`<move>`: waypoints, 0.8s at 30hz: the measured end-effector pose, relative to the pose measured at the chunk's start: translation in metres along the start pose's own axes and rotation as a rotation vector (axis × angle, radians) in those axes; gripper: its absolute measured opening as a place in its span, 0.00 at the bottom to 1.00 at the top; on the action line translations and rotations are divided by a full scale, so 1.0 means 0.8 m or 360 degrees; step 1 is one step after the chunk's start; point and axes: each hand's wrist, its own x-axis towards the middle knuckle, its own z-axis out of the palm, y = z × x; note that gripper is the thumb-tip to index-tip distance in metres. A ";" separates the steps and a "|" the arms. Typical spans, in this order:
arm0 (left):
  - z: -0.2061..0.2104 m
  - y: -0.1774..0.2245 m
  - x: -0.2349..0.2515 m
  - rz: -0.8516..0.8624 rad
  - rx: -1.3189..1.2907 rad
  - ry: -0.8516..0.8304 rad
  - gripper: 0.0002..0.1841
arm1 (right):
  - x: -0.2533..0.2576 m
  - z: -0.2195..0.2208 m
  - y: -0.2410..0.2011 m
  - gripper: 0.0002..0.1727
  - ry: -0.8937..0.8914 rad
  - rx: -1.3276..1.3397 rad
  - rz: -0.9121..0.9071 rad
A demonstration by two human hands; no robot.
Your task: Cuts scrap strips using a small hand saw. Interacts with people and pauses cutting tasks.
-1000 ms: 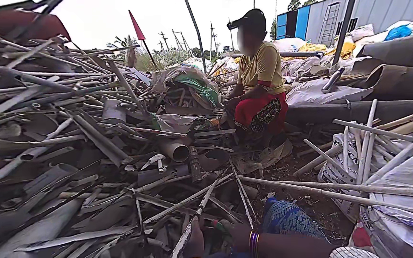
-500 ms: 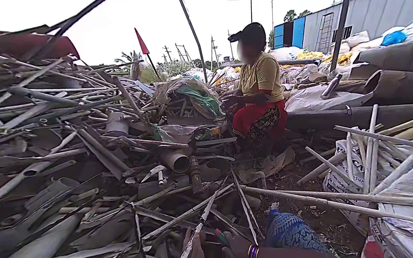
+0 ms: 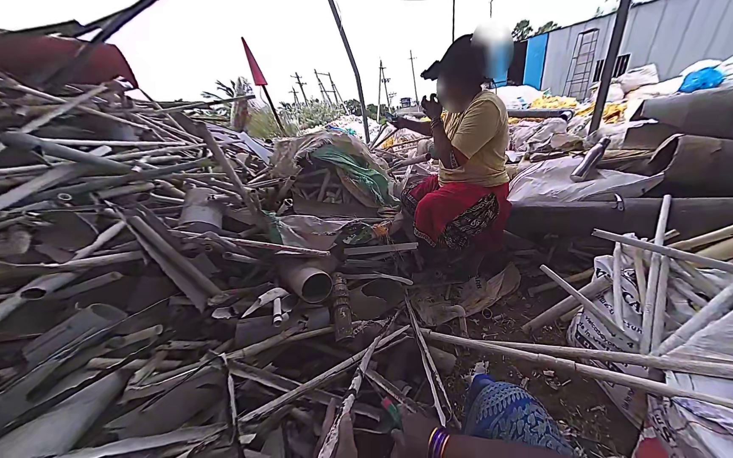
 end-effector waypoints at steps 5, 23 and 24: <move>-0.022 0.063 -0.010 -0.0168 0.0163 -0.0180 0.26 | -0.004 -0.001 -0.006 0.33 -0.0045 -0.0054 -0.0193; -0.042 0.052 0.001 -0.0107 0.0103 -0.0269 0.31 | 0.019 0.002 0.003 0.30 0.0026 -0.0021 0.0038; -0.042 0.052 0.001 -0.0105 0.0138 -0.0277 0.31 | 0.019 0.000 0.003 0.30 0.0027 -0.0005 0.0040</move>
